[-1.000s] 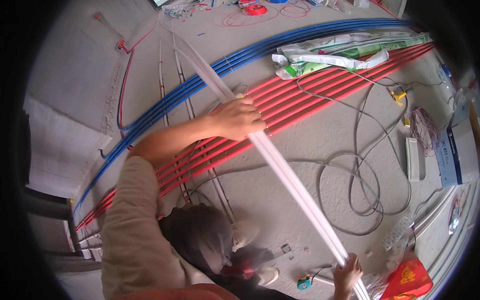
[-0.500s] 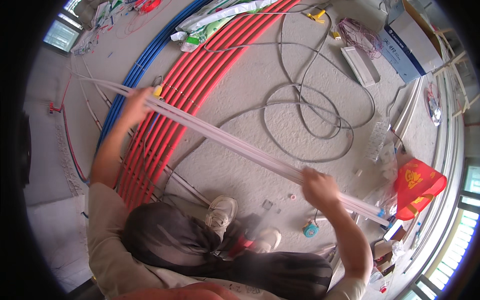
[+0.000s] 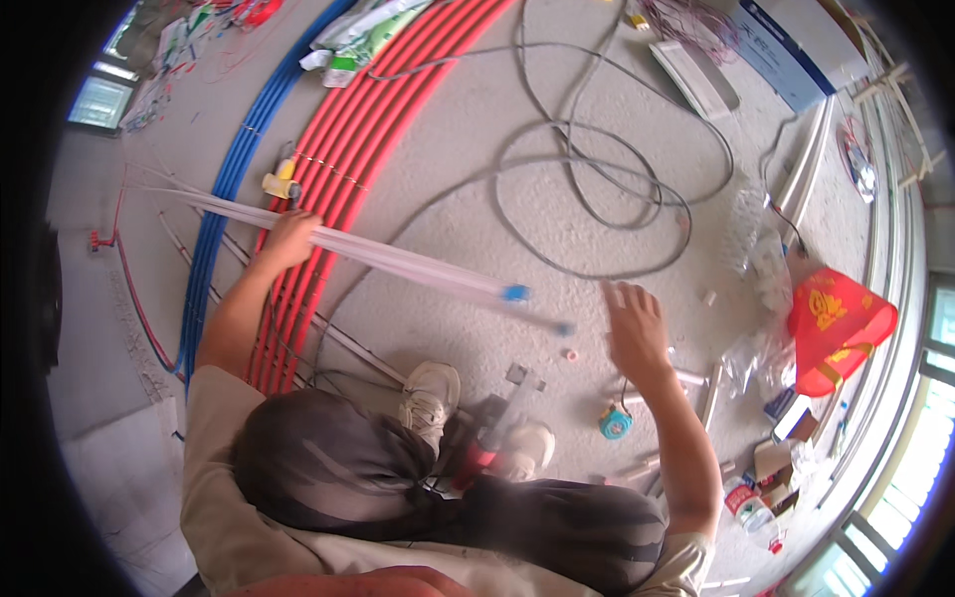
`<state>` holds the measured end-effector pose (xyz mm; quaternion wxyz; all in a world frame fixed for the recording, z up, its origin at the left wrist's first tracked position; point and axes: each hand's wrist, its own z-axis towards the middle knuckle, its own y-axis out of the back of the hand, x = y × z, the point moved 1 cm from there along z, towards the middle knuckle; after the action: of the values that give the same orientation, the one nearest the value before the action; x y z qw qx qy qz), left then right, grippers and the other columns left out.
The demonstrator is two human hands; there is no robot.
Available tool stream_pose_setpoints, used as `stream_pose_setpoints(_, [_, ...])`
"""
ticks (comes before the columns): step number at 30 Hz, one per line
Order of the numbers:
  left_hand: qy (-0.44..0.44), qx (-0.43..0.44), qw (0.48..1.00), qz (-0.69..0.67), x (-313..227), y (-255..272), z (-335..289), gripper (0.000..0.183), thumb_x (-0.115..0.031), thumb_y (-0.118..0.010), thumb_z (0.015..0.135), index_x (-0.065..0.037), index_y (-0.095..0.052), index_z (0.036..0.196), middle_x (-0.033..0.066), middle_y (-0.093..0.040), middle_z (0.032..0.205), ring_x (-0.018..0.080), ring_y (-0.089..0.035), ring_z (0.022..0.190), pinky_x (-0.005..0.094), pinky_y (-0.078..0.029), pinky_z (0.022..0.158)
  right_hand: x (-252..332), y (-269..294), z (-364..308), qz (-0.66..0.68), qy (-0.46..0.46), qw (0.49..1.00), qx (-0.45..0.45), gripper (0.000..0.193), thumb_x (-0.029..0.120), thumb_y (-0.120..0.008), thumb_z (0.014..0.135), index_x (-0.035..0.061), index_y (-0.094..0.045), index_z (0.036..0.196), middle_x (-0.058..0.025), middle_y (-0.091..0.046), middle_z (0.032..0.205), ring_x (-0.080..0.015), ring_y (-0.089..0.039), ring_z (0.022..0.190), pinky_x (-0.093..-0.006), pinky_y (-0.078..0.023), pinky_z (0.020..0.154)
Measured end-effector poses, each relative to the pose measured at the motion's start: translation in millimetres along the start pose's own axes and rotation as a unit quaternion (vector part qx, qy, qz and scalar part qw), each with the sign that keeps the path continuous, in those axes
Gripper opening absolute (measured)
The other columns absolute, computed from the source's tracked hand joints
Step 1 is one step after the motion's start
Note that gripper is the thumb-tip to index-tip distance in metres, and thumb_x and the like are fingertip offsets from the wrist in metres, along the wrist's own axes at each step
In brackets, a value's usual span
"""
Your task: The person measures and cuts white plastic pipes using a tape measure and pipe cutter. They then connect the cut pipe segments with white plastic connectors.
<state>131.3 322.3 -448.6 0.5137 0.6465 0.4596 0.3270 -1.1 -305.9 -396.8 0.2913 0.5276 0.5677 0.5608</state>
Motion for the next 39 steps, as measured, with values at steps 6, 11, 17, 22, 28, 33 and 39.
stream_pose_setpoints(6, [-0.152,0.070,0.986,-0.011,-74.5,-31.1,26.9,0.037,0.007,-0.062,0.073,-0.005,-0.061,0.108,0.0161,-0.068,0.107,0.0380,-0.063,0.110,0.0493,-0.049,0.094,-47.1,-33.5,-133.9,0.138,-0.272,0.941,-0.148,0.050,0.005,-0.073,0.086,0.0019,-0.062,0.135,-0.0192,-0.061,0.136,-0.0396,-0.058,0.127,-0.0462,-0.047,0.109])
stream_pose_setpoints(11, [-0.108,0.047,0.991,-0.062,-87.1,-68.5,28.8,0.027,0.007,-0.065,0.073,-0.002,-0.065,0.098,0.0223,-0.071,0.099,0.0466,-0.066,0.099,0.0553,-0.052,0.088,-27.1,-58.3,-211.1,0.191,-0.364,0.899,-0.153,0.034,0.011,-0.074,0.092,0.0046,-0.068,0.125,-0.0155,-0.064,0.132,-0.0400,-0.062,0.122,-0.0458,-0.051,0.102])
stream_pose_setpoints(17, [-0.135,-0.031,0.989,-0.048,-165.9,-35.8,81.6,0.038,0.010,-0.055,0.079,-0.002,-0.062,0.114,0.0240,-0.067,0.109,0.0457,-0.061,0.111,0.0516,-0.046,0.098,10.7,-124.6,-297.2,0.163,-0.390,0.899,-0.113,0.031,0.011,-0.074,0.089,0.0070,-0.069,0.119,-0.0128,-0.065,0.126,-0.0378,-0.065,0.110,-0.0463,-0.054,0.093])
stream_pose_setpoints(22, [-0.122,0.030,0.991,0.039,-197.9,-30.1,73.9,0.099,0.003,-0.081,0.073,-0.016,-0.036,0.159,0.0142,-0.044,0.154,0.0374,-0.041,0.146,0.0557,-0.030,0.120,-46.6,-155.3,-358.0,0.015,-0.545,0.783,-0.300,0.039,-0.002,-0.061,0.085,0.0062,-0.066,0.123,-0.0185,-0.063,0.124,-0.0415,-0.063,0.112,-0.0480,-0.054,0.093])
stream_pose_setpoints(28, [-0.143,0.066,0.987,-0.018,-205.6,-61.2,68.8,0.100,-0.001,-0.086,0.069,-0.015,-0.040,0.157,0.0133,-0.042,0.152,0.0364,-0.040,0.145,0.0562,-0.027,0.122,-108.7,-204.3,-466.6,0.000,-0.704,0.703,-0.100,0.030,0.000,-0.056,0.090,0.0071,-0.063,0.118,-0.0194,-0.061,0.130,-0.0412,-0.062,0.116,-0.0521,-0.053,0.097])
stream_pose_setpoints(33, [-0.128,0.084,0.988,-0.031,-217.0,-42.0,55.7,0.101,0.000,-0.084,0.071,-0.013,-0.037,0.159,0.0158,-0.037,0.157,0.0405,-0.035,0.148,0.0565,-0.026,0.122,-106.0,-186.4,-450.8,0.089,-0.708,0.692,-0.109,0.030,0.001,-0.057,0.093,0.0083,-0.062,0.122,-0.0174,-0.062,0.125,-0.0385,-0.061,0.118,-0.0500,-0.051,0.096])
stream_pose_setpoints(39, [-0.247,-0.131,0.959,-0.052,-299.9,46.8,34.7,0.094,-0.001,-0.079,0.077,-0.010,-0.037,0.160,0.0160,-0.033,0.162,0.0401,-0.033,0.150,0.0579,-0.025,0.123,-53.8,-43.0,-284.5,-0.011,-0.401,0.903,-0.151,0.062,-0.002,-0.054,0.095,0.0154,-0.050,0.154,-0.0114,-0.061,0.112,-0.0318,-0.065,0.102,-0.0454,-0.055,0.083])
